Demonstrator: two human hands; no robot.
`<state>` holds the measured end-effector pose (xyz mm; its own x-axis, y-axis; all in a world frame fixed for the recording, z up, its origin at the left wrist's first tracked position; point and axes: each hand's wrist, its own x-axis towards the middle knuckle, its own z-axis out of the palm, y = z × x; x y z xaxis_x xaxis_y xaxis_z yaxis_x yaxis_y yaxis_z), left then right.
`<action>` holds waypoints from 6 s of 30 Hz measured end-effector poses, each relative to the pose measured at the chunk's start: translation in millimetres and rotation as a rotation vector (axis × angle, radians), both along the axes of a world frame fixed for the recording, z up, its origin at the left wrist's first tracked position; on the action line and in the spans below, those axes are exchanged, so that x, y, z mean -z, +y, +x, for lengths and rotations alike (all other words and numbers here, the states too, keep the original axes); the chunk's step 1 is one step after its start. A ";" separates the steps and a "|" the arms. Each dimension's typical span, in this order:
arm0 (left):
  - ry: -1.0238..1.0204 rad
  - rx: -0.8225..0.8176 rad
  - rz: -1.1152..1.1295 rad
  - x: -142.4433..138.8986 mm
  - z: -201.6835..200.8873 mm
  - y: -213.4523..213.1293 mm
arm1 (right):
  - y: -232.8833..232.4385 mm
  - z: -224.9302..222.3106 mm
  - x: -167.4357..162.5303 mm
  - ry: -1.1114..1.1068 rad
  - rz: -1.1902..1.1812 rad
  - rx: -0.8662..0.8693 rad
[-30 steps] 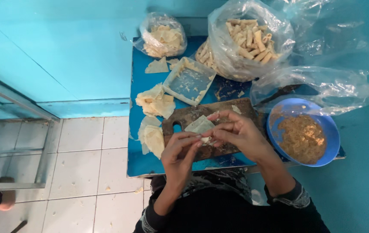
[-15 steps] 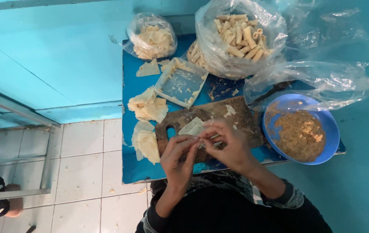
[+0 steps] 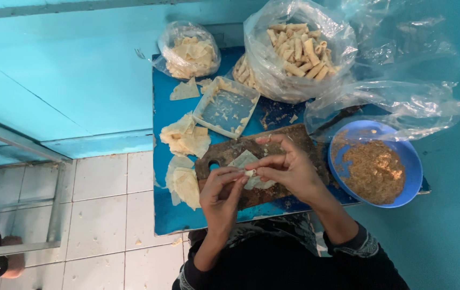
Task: The person folds thin square pastry sheets in half on a wooden board, presses and shapes them into rolled snacks, and places the finished rolls into a large plastic bag alongside others. A blue bowl of brown filling sits beside the board on the work table.
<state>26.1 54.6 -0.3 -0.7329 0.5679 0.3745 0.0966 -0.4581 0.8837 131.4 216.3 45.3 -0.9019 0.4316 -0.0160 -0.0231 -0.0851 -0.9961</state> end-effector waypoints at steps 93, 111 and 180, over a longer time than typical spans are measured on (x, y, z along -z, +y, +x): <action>0.557 -0.302 -0.225 -33.4 5.7 -41.7 | -25.6 -11.1 13.8 0.050 0.066 -0.140; 0.655 -0.235 -0.343 -44.2 -21.1 -22.9 | 59.5 -33.5 -86.4 0.178 0.744 0.368; 0.717 -0.310 -0.607 -14.8 1.0 -12.4 | -54.8 3.6 8.9 0.077 1.391 0.295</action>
<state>27.0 42.2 14.6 -0.5953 0.6321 0.4961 0.7395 0.1896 0.6458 135.0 161.5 36.4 -0.7564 0.2240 0.6145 0.0753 0.9631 -0.2585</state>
